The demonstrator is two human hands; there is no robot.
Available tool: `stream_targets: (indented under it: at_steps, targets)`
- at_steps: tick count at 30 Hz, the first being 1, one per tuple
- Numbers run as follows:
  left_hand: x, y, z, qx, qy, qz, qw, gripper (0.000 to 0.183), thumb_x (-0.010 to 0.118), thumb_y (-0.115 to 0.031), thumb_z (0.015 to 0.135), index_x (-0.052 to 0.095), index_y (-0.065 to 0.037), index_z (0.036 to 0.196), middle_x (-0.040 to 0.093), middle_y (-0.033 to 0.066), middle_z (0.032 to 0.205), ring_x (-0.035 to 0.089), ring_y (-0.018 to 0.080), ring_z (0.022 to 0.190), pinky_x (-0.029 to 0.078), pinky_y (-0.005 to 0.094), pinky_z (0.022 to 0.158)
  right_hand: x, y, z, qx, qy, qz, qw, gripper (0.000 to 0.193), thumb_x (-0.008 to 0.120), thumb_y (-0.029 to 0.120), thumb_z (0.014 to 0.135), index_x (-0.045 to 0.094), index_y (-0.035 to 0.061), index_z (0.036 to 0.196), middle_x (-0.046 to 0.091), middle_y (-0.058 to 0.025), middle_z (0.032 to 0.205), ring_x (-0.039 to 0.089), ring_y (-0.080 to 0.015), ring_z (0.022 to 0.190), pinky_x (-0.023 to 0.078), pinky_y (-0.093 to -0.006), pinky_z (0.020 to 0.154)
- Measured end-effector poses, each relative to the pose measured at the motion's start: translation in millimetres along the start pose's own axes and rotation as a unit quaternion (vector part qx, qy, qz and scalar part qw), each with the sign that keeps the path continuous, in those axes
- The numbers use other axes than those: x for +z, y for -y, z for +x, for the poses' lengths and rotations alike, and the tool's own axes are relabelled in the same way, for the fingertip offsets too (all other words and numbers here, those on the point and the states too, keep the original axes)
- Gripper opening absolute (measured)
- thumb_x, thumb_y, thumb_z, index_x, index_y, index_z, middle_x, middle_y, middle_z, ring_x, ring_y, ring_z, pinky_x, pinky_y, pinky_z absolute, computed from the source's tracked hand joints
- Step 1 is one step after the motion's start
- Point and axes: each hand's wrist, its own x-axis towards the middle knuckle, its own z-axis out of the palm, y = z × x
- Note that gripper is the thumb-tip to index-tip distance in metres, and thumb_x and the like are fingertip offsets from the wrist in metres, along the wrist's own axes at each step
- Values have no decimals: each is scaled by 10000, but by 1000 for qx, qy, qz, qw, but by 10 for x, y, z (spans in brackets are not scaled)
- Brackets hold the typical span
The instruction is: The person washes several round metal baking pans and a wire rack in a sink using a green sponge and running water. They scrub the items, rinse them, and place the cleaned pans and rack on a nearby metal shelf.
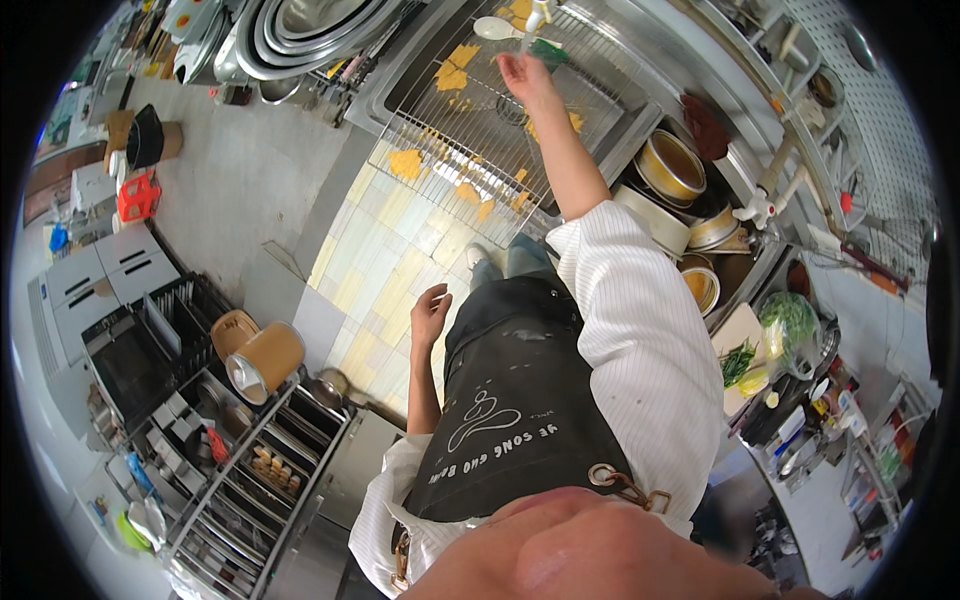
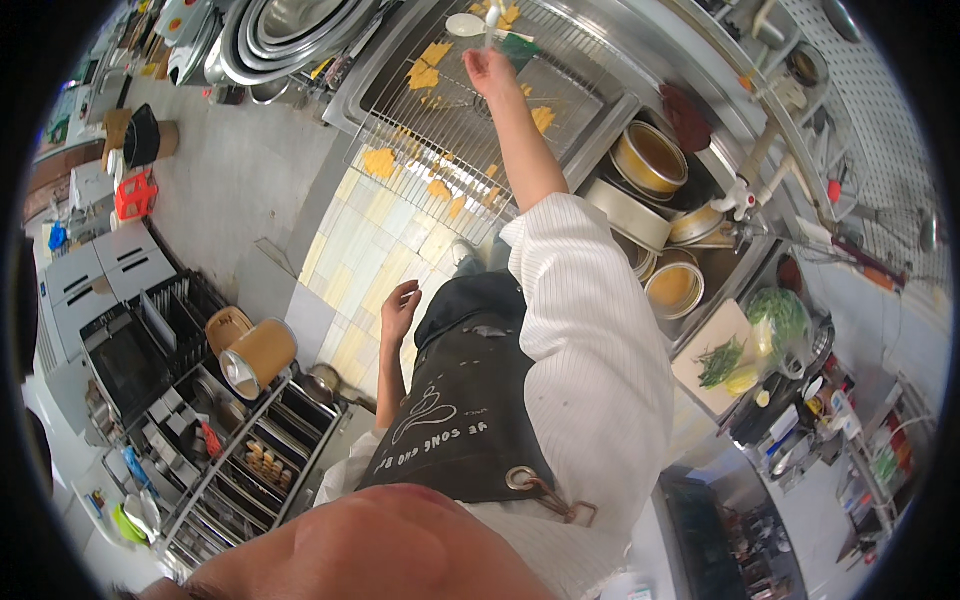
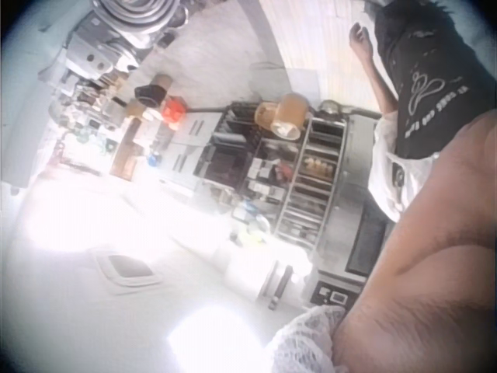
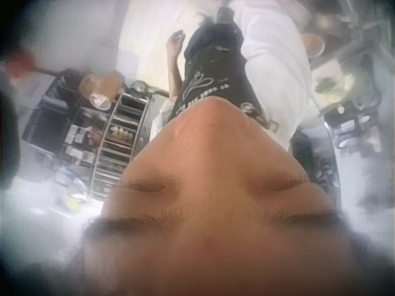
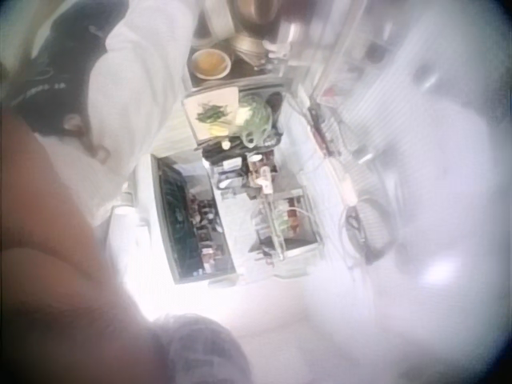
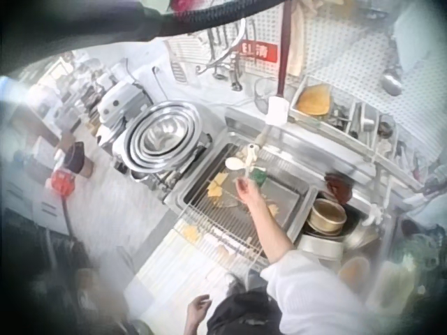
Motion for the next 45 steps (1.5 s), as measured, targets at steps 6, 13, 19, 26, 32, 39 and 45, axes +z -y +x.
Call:
stream_targets:
  at_steps: [6, 13, 19, 26, 32, 39, 45]
  targets:
    - [65, 469, -335, -87, -55, -3, 995, 381, 680, -229, 889, 639, -29, 1210, 678, 142, 1150, 674, 246, 1014, 535, 352, 867, -166, 44, 450, -24, -82, 38, 996, 120, 528, -46, 903, 574, -117, 988, 640, -225, 915, 662, -283, 784, 608, -313, 652]
    - [207, 451, -529, -133, -85, -29, 987, 375, 667, -240, 900, 639, -22, 1205, 692, 126, 1093, 680, 228, 976, 529, 330, 845, -429, 534, 471, -407, -80, -686, 598, 264, 722, 130, 818, 657, 88, 1071, 659, -134, 946, 645, -268, 862, 543, -368, 720]
    - [262, 203, -517, -121, -80, -21, 989, 355, 657, -221, 914, 633, -14, 1201, 681, 129, 1137, 675, 230, 990, 530, 342, 862, 83, 844, 631, -317, -23, -908, 272, 397, 718, 392, 819, 661, 167, 1141, 586, -78, 1246, 476, -295, 1236, 396, -489, 1007]
    - [136, -211, -251, -75, -56, 31, 995, 343, 652, -201, 917, 631, -14, 1204, 672, 128, 1165, 668, 223, 1004, 532, 344, 849, 267, 1135, 779, -138, 64, -954, 257, 426, 655, 487, 801, 716, 183, 1092, 702, -97, 1074, 660, -265, 1007, 474, -453, 901]
    - [280, -737, 406, -21, -72, -101, 992, 310, 621, -208, 949, 650, 43, 1128, 706, 132, 1002, 658, 165, 919, 515, 309, 825, -142, 1280, 20, -56, 84, -748, 656, 309, 586, 356, 933, 725, 86, 993, 678, -47, 864, 618, -127, 757, 471, -295, 676]
    - [1212, -2375, 2186, 30, 102, -260, 960, 385, 514, -356, 1004, 621, -34, 1186, 655, 32, 1068, 600, 127, 911, 471, 272, 782, -507, 245, -1044, 27, 69, -497, 865, 299, 541, 289, 991, 680, 24, 981, 668, -58, 878, 605, -104, 751, 479, -263, 659]
    - [1401, -2614, 2872, -68, 182, -338, 921, 310, 488, -281, 1015, 611, -11, 1103, 659, 68, 970, 610, 145, 814, 474, 280, 668, -541, 107, -1154, -13, 75, -550, 832, 345, 526, 317, 1002, 651, -3, 1034, 660, -30, 876, 609, -97, 769, 471, -268, 663]
